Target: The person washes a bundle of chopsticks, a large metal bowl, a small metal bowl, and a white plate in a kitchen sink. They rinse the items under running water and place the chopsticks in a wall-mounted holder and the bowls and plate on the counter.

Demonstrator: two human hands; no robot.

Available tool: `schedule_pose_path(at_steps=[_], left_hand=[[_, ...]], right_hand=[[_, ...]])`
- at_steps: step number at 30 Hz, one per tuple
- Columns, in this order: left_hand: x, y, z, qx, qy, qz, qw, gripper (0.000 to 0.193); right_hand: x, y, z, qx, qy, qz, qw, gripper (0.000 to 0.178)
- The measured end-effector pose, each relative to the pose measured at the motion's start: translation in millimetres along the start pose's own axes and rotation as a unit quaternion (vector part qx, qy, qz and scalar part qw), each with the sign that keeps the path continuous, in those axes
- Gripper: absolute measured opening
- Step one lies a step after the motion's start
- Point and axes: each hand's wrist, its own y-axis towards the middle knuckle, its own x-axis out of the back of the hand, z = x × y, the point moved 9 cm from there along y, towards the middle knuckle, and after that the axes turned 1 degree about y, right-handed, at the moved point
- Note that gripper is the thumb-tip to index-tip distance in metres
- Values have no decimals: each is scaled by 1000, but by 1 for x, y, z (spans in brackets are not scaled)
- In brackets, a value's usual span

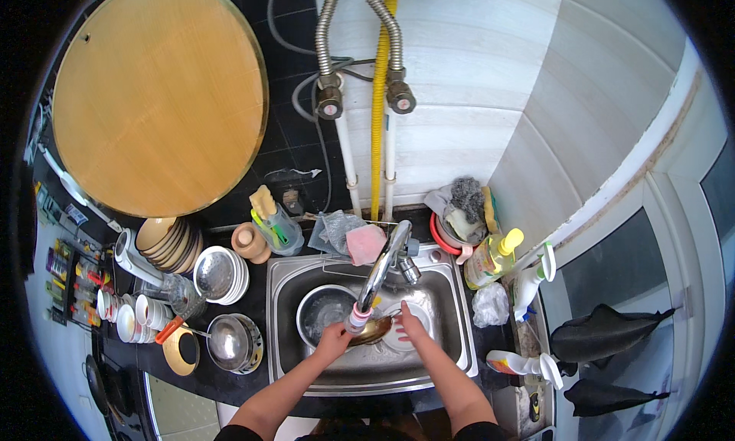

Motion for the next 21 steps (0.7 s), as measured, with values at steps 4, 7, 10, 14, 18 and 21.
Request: schedule_pose_path(at_steps=[4,7,10,14,18,21], left_hand=[[-26,-6,47,152,-160,-7,975,18],[-33,-17,35,264,-267,22,927,21],[-31,-18,32,282,-306,10,909,22],[-21,-19,22,304,-297,0,905,23],[-21,-21,23,337,-343,-26,877,24],[-20,-17,10,312,-366,-52,875,24]], right_hand=[[-20,-33,43,257,-94,-161,948,50],[-48,-75,65,385,-208,-261,860,60],[-62,-96,76,418,-248,-278,829,72],[-51,-63,70,419,-131,-254,862,67],[-61,-78,81,431,-197,-293,831,64],[-84,-119,102,496,-303,-280,764,62]])
